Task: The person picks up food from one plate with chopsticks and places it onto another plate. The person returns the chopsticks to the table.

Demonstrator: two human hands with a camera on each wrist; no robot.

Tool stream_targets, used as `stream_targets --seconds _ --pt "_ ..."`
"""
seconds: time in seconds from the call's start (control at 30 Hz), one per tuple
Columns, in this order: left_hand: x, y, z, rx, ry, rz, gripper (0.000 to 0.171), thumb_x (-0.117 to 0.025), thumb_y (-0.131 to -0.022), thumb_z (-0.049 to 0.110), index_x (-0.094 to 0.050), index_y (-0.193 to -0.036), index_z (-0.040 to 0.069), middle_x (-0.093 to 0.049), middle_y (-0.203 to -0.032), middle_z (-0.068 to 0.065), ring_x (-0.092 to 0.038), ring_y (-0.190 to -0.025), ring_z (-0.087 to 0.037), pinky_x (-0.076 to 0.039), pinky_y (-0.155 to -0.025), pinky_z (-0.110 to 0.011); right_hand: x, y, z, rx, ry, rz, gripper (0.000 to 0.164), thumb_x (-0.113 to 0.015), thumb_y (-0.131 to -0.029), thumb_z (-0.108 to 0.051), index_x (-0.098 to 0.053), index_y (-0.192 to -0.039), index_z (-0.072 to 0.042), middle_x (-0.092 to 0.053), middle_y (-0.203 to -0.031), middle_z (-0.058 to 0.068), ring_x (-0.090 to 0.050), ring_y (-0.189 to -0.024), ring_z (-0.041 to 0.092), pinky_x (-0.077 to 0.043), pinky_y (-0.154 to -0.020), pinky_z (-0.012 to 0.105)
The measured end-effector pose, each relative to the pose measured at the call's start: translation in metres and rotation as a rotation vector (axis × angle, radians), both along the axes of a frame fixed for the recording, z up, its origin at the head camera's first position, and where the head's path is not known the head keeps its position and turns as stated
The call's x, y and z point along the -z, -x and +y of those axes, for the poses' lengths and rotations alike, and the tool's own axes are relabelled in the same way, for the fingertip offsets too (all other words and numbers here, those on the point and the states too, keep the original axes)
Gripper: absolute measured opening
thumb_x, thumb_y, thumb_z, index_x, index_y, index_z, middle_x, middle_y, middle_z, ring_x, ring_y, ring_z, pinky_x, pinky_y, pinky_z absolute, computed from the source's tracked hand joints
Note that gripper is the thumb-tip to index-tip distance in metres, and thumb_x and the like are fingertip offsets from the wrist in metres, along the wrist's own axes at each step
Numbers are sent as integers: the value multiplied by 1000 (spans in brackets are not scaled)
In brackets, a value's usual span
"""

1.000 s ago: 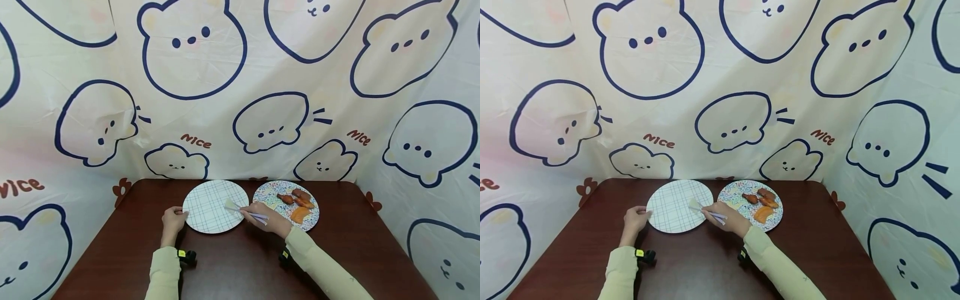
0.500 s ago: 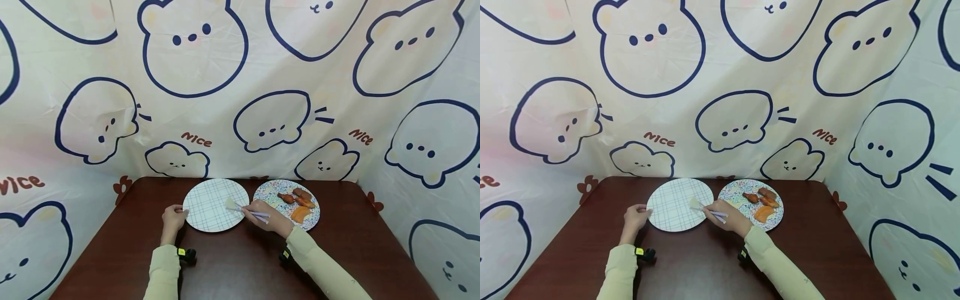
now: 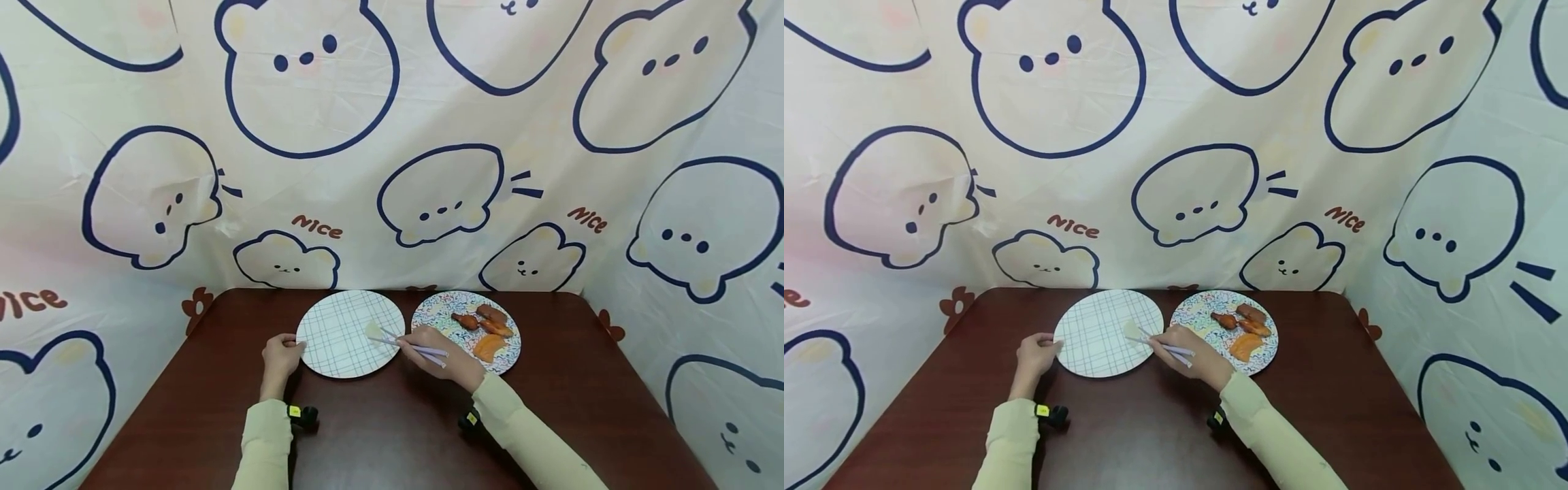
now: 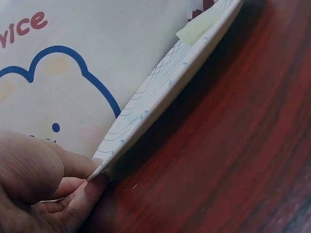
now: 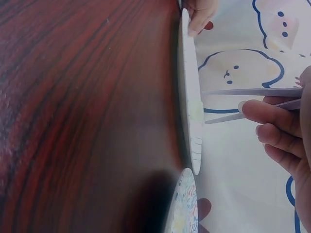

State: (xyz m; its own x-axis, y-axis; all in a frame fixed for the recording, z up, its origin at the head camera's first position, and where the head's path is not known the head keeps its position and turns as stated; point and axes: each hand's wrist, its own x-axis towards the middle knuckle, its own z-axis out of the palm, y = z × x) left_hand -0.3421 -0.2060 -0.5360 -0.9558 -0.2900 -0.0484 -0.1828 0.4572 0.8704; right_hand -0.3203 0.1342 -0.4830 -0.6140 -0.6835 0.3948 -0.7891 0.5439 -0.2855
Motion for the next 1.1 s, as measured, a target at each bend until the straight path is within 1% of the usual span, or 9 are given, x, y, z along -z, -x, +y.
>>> stream_targets --seconds 0.17,0.33,0.4,0.47,0.6,0.7,0.8,0.9,1.1 --pt "-1 1 2 -2 4 -10 39 -63 -98 15 -61 -127 -10 -61 -117 -28 -54 -109 -40 -51 -82 -47 -2 -3 10 -11 48 68 23 -57 -104 -13 -76 -92 -6 -47 -62 -11 -42 -60 6 -42 -59 19" --pt "-1 1 1 -2 5 -6 38 -63 -98 15 -60 -128 -10 -60 -117 -28 -53 -111 -41 -51 -83 -49 -7 -10 24 37 68 70 19 -58 -104 -14 -77 -103 -7 -65 -75 -4 -52 -69 8 -52 -68 23" --pt "-1 0 1 2 4 -14 38 -63 -98 15 -60 -128 -10 -60 -117 -28 -54 -110 -41 -51 -82 -48 -10 -13 30 58 75 61 19 -58 -104 -13 -76 -101 -8 -67 -77 -2 -53 -71 7 -52 -70 24" --pt "-1 0 2 6 4 -19 39 -63 -99 15 -60 -128 -10 -60 -117 -28 -54 -110 -41 -52 -81 -47 -13 -14 36 67 93 58 18 -59 -103 -10 -74 -92 -10 -63 -72 -3 -50 -67 6 -49 -65 22" --pt "-2 0 2 9 6 -4 39 -62 -99 15 -59 -129 -10 -60 -118 -29 -55 -109 -42 -51 -83 -49 -20 -12 49 52 158 72 34 -60 -101 -5 -58 -69 -15 -42 -58 -9 -36 -54 2 -37 -53 19" --pt "-2 1 2 10 6 9 39 -62 -99 14 -59 -129 -11 -60 -118 -30 -55 -109 -42 -50 -85 -51 -26 -12 63 63 207 66 41 -59 -102 -4 -51 -63 -15 -36 -57 -13 -30 -51 -1 -33 -49 19" --pt "-2 0 2 17 8 7 39 -61 -99 14 -58 -129 -11 -59 -118 -30 -54 -109 -43 -50 -85 -52 -30 -13 80 111 233 53 40 -58 -102 -4 -53 -64 -16 -40 -57 -14 -32 -50 -2 -35 -48 20" --pt "-1 0 2 18 11 -6 40 -61 -99 14 -58 -129 -11 -59 -118 -29 -55 -109 -42 -50 -84 -51 -30 -12 100 201 264 22 35 -59 -102 -4 -60 -68 -17 -44 -56 -12 -36 -48 -1 -37 -44 21" --pt "0 -1 1 13 20 -7 40 -62 -99 15 -59 -129 -10 -59 -118 -29 -54 -110 -42 -51 -83 -50 -28 -10 131 361 317 -122 40 -52 -108 -18 -68 -72 -12 -62 -62 8 -46 -50 6 -39 -45 23"
